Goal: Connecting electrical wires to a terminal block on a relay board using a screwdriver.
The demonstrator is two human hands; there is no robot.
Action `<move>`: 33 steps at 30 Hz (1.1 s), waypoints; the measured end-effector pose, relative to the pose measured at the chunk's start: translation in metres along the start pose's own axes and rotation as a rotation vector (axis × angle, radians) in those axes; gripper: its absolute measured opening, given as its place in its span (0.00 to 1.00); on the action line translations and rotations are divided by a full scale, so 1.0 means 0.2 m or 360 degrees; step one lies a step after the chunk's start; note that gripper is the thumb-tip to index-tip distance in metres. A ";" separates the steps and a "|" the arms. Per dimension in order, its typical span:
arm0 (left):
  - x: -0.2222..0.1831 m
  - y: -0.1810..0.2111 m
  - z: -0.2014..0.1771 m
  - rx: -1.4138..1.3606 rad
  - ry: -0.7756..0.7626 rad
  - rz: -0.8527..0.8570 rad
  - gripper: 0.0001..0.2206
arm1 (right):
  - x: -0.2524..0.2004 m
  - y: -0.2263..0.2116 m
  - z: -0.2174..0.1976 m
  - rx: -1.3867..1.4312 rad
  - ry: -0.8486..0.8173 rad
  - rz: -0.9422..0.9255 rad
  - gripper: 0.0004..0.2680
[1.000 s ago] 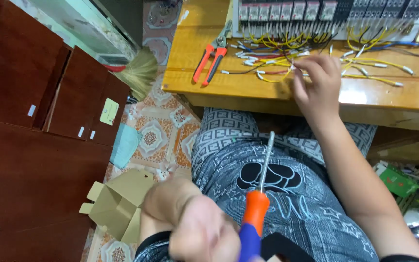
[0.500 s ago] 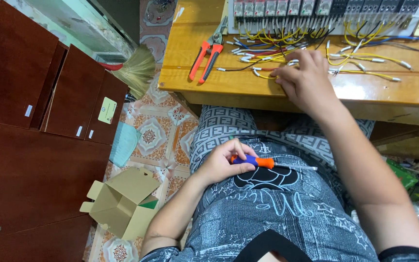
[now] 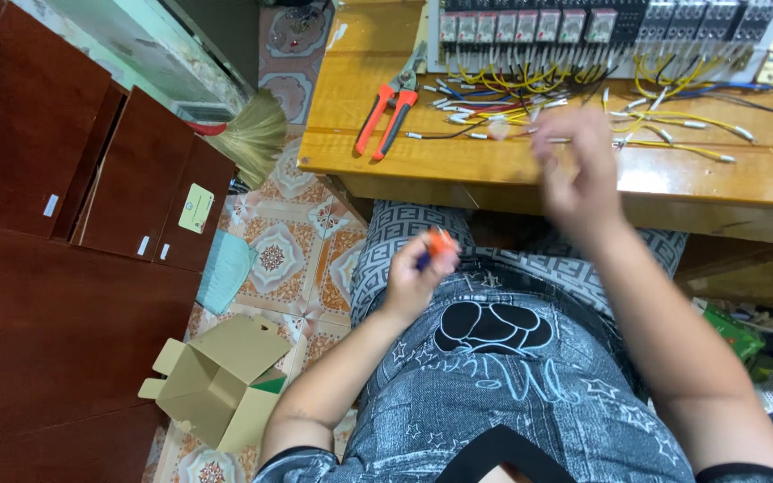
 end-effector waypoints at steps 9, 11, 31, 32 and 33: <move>0.11 0.21 0.21 -0.0547 0.0214 0.0205 0.09 | -0.22 -0.31 0.18 -0.0442 -0.0022 -0.0064 0.02; 0.14 0.26 0.22 -0.0485 0.0159 0.0253 0.07 | -0.23 -0.30 0.18 -0.0346 -0.0051 -0.0004 0.01; 0.20 0.48 0.25 -0.0393 -0.0168 0.0434 0.05 | -0.31 -0.17 0.24 0.1137 -0.0905 0.1272 0.03; 0.20 0.47 0.24 -0.0414 -0.0148 0.0435 0.05 | -0.32 -0.16 0.24 0.1119 -0.0883 0.1274 0.03; 0.19 0.46 0.24 -0.0435 -0.0127 0.0434 0.05 | -0.32 -0.15 0.24 0.1102 -0.0861 0.1277 0.03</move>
Point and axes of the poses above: each hand's wrist, its own x-axis towards the middle knuckle, its own z-axis out of the palm, y = z × x, the point moved 7 cm from there along x, towards the middle knuckle, and after that the axes turned 10 degrees about z, right-handed, at the moved point
